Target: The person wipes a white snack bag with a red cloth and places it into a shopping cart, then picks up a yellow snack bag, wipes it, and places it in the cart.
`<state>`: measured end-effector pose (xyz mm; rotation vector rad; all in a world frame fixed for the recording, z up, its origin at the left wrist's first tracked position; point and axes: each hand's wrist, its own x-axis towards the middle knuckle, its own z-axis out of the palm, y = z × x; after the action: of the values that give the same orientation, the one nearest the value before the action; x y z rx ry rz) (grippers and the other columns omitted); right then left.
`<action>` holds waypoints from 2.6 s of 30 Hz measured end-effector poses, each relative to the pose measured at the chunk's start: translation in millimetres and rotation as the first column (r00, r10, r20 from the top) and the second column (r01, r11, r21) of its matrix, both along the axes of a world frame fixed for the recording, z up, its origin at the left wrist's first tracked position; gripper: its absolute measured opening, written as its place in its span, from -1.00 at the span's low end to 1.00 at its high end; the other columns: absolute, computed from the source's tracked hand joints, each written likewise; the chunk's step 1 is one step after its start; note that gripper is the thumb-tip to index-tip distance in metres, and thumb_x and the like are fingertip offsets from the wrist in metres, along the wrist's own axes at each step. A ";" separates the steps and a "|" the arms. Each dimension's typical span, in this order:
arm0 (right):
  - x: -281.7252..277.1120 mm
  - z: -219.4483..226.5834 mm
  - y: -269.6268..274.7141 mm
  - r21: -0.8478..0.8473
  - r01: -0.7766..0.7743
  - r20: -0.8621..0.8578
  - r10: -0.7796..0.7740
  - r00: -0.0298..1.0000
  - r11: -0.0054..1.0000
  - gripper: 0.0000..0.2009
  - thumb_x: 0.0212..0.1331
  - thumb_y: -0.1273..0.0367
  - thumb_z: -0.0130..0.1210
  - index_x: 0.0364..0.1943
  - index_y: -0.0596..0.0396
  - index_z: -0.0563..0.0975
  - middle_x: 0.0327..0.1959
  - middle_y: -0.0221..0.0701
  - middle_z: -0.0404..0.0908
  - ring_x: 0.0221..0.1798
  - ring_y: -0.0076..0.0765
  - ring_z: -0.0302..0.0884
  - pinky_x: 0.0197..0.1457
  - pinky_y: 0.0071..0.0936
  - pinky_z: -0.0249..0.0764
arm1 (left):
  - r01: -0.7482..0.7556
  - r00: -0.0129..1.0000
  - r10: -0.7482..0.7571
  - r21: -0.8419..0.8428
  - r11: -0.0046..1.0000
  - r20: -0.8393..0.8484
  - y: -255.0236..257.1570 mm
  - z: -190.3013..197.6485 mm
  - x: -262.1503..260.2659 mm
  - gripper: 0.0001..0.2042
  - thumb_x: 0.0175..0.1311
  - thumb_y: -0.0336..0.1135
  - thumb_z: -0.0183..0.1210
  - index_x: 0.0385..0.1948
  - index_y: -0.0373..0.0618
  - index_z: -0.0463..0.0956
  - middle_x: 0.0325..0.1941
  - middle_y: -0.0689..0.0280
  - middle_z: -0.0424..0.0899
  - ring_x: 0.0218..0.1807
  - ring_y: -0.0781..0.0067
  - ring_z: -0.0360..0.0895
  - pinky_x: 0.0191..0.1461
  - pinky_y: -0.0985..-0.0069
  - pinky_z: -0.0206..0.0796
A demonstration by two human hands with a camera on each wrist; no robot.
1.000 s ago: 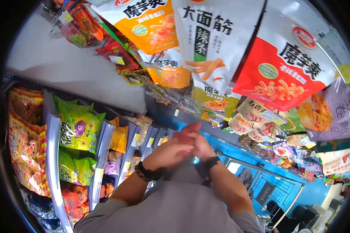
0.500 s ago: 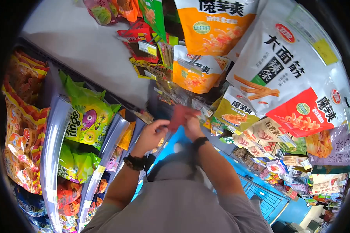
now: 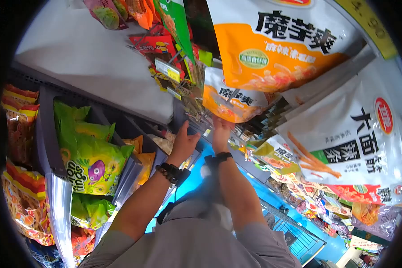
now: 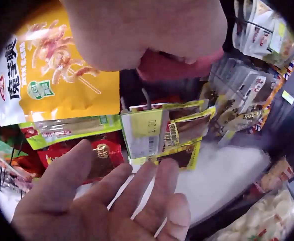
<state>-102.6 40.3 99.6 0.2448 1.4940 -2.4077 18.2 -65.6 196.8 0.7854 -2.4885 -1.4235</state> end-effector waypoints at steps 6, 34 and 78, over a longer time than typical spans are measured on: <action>-4.1 6.7 11.5 0.031 -0.223 -0.044 0.224 0.974 0.974 -0.71 0.62 0.35 0.09 0.28 0.14 0.58 0.14 -0.44 0.72 0.20 -0.46 0.61 0.24 -0.44 0.49 | -0.070 0.997 0.070 0.053 0.996 0.013 8.3 5.0 -17.4 -0.28 0.51 -0.18 0.34 0.55 -0.36 0.22 0.44 -0.17 0.55 0.03 0.11 0.80 0.18 0.25 0.60; 5.9 7.7 10.2 0.531 -0.202 -0.346 0.429 0.834 0.823 -0.66 0.57 0.21 0.00 -0.10 0.21 0.68 -0.18 -0.12 0.75 -0.05 -0.07 0.71 0.10 -0.18 0.56 | 0.077 0.996 -0.080 -0.101 0.992 -0.032 -1.8 -5.8 -25.5 -0.53 0.49 -0.27 0.26 0.36 -0.30 0.55 0.41 -0.17 0.61 0.45 -0.20 0.54 0.50 0.12 0.43; -191.0 -15.1 -49.7 0.256 0.275 -0.392 -0.161 0.906 0.927 -0.69 0.65 0.21 -0.03 0.08 0.16 0.61 -0.07 -0.32 0.76 0.07 -0.25 0.67 0.18 -0.27 0.53 | 0.289 0.930 -0.193 -0.302 0.908 0.312 -3.6 20.0 -22.3 -0.36 0.52 -0.11 0.21 0.58 -0.07 0.32 0.54 -0.19 0.46 0.50 -0.25 0.47 0.53 0.00 0.40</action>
<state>-293.6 -9.4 84.5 0.0280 2.1187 -2.4829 -4.1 -69.2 216.8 0.6550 -3.0274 -0.9401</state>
